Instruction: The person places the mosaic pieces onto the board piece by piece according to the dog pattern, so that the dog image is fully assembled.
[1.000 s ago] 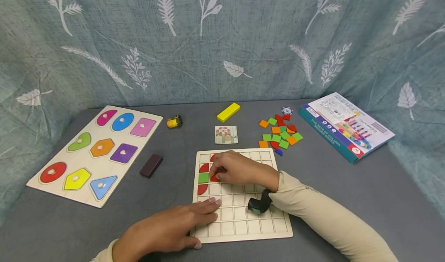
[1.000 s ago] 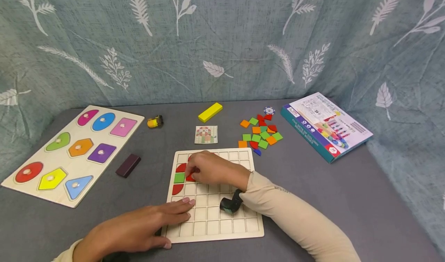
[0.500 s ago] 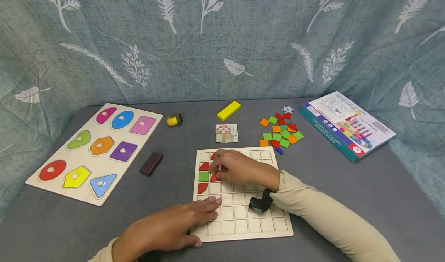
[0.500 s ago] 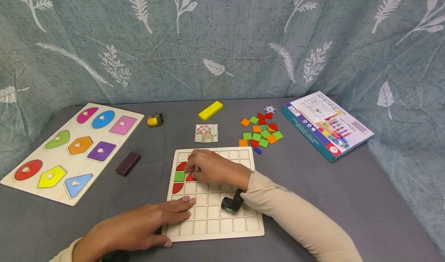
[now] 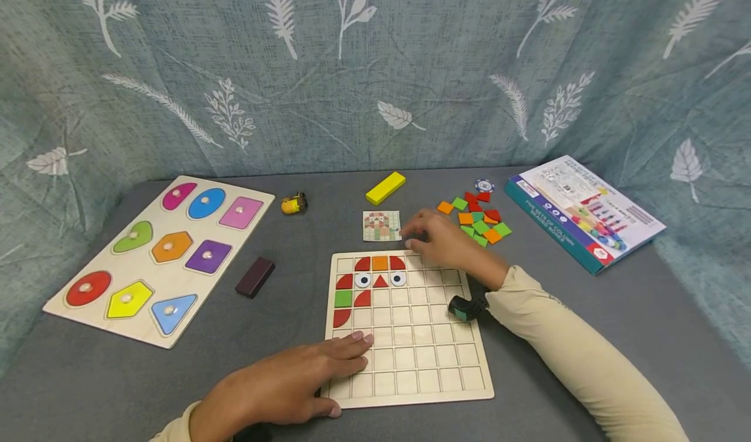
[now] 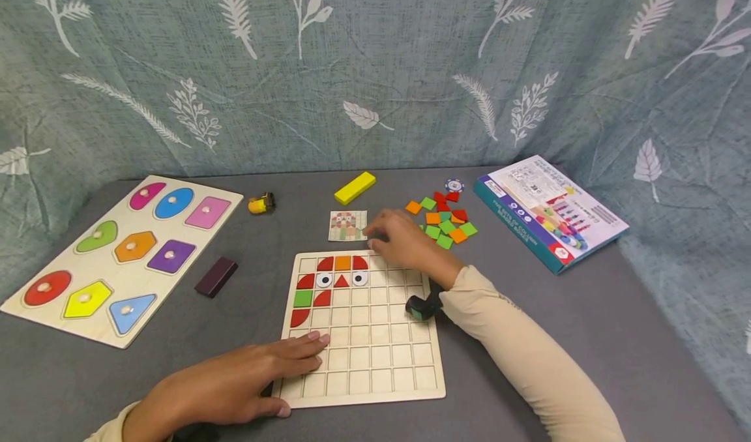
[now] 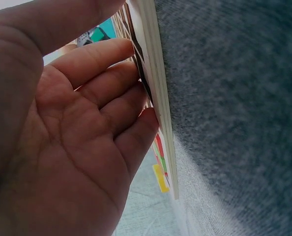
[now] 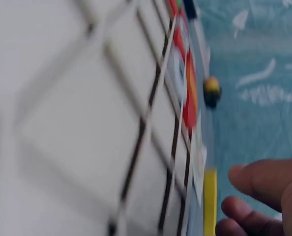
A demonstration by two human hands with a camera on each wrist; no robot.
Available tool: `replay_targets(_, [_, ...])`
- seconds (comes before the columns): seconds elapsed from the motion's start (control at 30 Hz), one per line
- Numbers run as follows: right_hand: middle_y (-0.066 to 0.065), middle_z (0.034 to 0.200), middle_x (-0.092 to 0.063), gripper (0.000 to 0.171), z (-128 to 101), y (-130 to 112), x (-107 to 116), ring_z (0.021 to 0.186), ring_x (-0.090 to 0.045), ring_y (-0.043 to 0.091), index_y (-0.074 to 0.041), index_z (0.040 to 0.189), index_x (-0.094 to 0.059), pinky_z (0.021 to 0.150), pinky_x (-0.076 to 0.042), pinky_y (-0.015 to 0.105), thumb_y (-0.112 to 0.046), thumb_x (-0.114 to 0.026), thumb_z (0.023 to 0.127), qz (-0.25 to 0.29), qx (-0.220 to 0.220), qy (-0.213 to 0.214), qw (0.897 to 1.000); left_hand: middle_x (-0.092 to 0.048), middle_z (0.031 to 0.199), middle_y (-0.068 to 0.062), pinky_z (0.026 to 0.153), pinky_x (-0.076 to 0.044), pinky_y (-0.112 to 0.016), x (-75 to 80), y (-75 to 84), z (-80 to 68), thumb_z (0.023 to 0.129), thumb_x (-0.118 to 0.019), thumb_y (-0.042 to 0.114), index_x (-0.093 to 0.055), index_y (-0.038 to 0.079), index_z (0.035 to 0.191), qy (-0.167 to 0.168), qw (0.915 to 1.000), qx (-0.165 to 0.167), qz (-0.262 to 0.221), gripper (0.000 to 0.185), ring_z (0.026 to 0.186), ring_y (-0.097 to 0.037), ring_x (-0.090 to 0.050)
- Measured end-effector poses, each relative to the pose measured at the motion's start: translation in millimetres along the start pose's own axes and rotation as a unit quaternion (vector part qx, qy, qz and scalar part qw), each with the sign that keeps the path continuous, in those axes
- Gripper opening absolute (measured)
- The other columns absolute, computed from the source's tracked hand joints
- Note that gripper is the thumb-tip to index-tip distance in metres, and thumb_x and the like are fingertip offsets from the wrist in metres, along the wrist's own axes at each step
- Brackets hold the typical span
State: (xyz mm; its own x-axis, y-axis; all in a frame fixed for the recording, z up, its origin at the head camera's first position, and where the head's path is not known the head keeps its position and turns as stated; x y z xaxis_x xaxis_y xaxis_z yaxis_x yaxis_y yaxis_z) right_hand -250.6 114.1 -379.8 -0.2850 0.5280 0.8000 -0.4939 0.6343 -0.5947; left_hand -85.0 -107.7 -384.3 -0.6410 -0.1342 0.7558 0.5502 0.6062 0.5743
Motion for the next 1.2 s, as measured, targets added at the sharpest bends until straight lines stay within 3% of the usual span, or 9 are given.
replay_targets(0.13, [0.016, 0.118, -0.059, 0.023, -3.8, 17.7, 19.1, 0.110, -0.051, 0.032, -0.001, 0.115, -0.070, 0.090, -0.044, 0.047, -0.010, -0.064, 0.094, -0.041, -0.029, 0.024, 0.998, -0.030, 0.155, 0.007, 0.105, -0.038, -0.042, 0.4, -0.1, -0.5, 0.086, -0.076, 0.021, -0.050, 0.017, 0.143, 0.003, 1.0000, 0.000, 0.000, 0.063, 0.142, -0.017, -0.028])
replay_targets(0.37, [0.023, 0.118, -0.060, 0.023, -15.3, 47.3, 47.9, 0.101, -0.055, 0.038, 0.004, 0.113, -0.069, 0.086, -0.044, 0.053, -0.005, -0.062, 0.093, -0.052, -0.071, 0.056, 0.994, -0.030, 0.155, 0.005, 0.105, -0.038, -0.043, -1.6, 0.6, -0.9, 0.086, -0.076, 0.021, -0.050, 0.016, 0.144, 0.003, 0.9999, -0.009, 0.006, 0.063, 0.142, -0.018, -0.029])
replay_targets(0.73, [0.029, 0.111, -0.059, 0.025, -37.6, 93.7, 77.0, 0.104, -0.055, 0.045, 0.010, 0.113, -0.066, 0.087, -0.044, 0.057, 0.002, -0.055, 0.093, -0.056, -0.120, 0.080, 0.988, -0.030, 0.155, 0.005, 0.104, -0.039, -0.041, -0.1, -0.1, -1.5, 0.087, -0.075, 0.021, -0.049, 0.016, 0.144, -0.002, 1.0000, -0.009, 0.001, 0.063, 0.142, -0.018, -0.028])
replay_targets(0.83, [0.030, 0.112, -0.060, 0.026, -42.4, 103.0, 78.4, 0.101, -0.056, 0.041, 0.011, 0.114, -0.065, 0.084, -0.045, 0.053, 0.002, -0.054, 0.093, -0.061, -0.136, 0.070, 0.986, -0.031, 0.155, 0.005, 0.104, -0.039, -0.041, 0.3, 0.3, -1.3, 0.087, -0.075, 0.022, -0.049, 0.017, 0.144, -0.005, 0.9999, -0.009, 0.003, 0.063, 0.142, -0.018, -0.028])
replay_targets(1.03, [0.026, 0.101, -0.065, 0.026, -42.6, 110.5, 79.4, 0.075, -0.053, 0.029, 0.011, 0.110, -0.068, 0.062, -0.041, 0.035, 0.005, -0.053, 0.088, -0.055, -0.146, 0.063, 0.986, -0.031, 0.155, 0.004, 0.104, -0.040, -0.041, 0.6, 0.7, -1.4, 0.087, -0.075, 0.022, -0.049, 0.017, 0.144, -0.008, 1.0000, -0.006, -0.001, 0.063, 0.142, -0.018, -0.028])
replay_targets(1.2, [0.023, 0.093, -0.066, 0.023, -39.1, 109.0, 81.6, 0.075, -0.055, 0.029, 0.010, 0.107, -0.069, 0.063, -0.044, 0.037, 0.004, -0.059, 0.087, -0.066, -0.156, 0.067, 0.983, -0.030, 0.156, 0.004, 0.104, -0.039, -0.042, 1.2, 0.4, -1.3, 0.087, -0.074, 0.021, -0.049, 0.016, 0.144, -0.008, 0.9999, -0.002, -0.007, 0.062, 0.142, -0.018, -0.028])
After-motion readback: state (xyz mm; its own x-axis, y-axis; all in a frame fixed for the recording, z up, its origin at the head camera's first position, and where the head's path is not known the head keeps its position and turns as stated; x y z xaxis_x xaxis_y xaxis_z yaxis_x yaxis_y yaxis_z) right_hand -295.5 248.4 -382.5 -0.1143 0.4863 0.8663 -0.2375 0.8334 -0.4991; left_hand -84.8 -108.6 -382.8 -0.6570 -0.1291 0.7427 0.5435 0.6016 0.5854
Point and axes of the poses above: each hand's wrist, its own z-axis towards the middle knuckle, its own x-axis out of the back of the hand, y = z × x, the point moved 4 cm from there along z, towards the middle knuckle
